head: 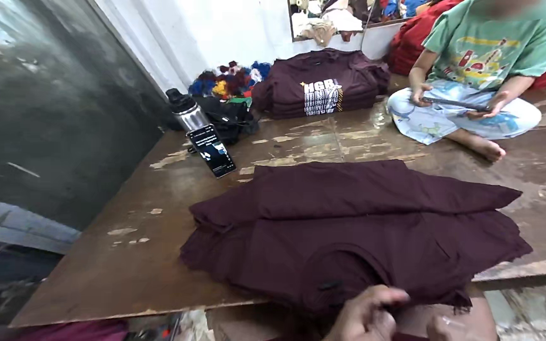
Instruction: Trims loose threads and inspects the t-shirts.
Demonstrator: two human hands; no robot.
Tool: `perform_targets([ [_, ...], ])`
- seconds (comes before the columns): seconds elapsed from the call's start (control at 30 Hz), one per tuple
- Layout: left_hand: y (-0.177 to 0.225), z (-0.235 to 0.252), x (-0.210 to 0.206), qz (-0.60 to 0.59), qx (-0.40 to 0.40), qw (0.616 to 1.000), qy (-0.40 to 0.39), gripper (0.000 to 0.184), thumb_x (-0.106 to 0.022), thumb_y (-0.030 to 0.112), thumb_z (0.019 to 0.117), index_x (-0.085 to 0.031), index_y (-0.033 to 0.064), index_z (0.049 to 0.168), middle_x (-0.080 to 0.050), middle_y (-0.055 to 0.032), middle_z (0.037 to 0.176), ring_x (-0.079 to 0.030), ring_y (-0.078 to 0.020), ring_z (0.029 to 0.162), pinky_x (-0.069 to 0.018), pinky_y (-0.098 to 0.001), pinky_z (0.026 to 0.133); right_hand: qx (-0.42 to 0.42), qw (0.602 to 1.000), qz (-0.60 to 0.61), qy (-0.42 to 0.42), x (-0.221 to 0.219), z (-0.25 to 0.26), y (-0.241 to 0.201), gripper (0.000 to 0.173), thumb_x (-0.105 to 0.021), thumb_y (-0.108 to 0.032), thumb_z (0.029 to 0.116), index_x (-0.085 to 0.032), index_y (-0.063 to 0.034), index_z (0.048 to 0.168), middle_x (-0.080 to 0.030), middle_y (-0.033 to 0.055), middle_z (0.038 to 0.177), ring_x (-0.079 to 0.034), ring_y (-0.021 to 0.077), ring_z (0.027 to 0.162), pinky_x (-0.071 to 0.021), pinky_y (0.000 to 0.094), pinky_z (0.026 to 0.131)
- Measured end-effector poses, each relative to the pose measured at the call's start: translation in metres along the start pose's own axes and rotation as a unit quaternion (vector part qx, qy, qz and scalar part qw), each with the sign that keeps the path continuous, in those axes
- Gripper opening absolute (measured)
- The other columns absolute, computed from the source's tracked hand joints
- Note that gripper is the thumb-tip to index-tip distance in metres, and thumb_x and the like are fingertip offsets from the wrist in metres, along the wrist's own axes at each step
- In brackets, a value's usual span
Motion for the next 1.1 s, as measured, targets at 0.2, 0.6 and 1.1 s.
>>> perform_targets([
  [0.2,-0.004,-0.013,0.001,-0.208,0.075,0.972,0.079,0.05,-0.035,0.005,0.1039,-0.033,0.0026,0.153,-0.071,0.001,0.116,-0.061,0.0033,0.067,-0.053,-0.0178,0.066,-0.023,0.981,-0.195,0.008,-0.015,-0.033,0.062,0.021,-0.068,-0.03,0.0976,-0.071,-0.0223,0.116,-0.06,0.0036,0.09,-0.061,0.0088,0.086,-0.0512,0.0164,0.078],
  [0.6,-0.033,-0.007,0.005,-0.214,0.004,0.977,0.006,0.054,-0.051,0.042,0.1051,-0.037,0.0317,0.157,-0.068,0.0047,0.131,-0.071,-0.0042,0.071,-0.0592,-0.0212,0.059,-0.002,0.996,-0.055,0.065,0.002,-0.055,0.05,0.041,-0.05,-0.045,0.1065,-0.054,-0.0136,0.08,-0.059,-0.0006,0.074,-0.065,0.0078,0.079,-0.0555,0.0255,0.086],
  [1.1,-0.01,-0.013,0.006,-0.243,0.087,0.966,-0.018,0.067,-0.041,0.018,0.1056,-0.006,0.0135,0.163,-0.062,-0.0042,0.14,-0.068,-0.0004,0.075,-0.0553,-0.0194,0.071,0.004,0.967,-0.248,0.051,-0.016,-0.037,0.067,0.017,-0.057,-0.022,0.103,-0.071,-0.0128,0.101,-0.066,0.0035,0.087,-0.065,0.0089,0.087,-0.0533,0.0176,0.083],
])
Point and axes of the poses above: each hand's wrist, its own z-axis towards the middle knuckle, its own x-axis out of the back of the hand, y = z × x, the point moved 2 cm from there along z, towards the middle knuckle
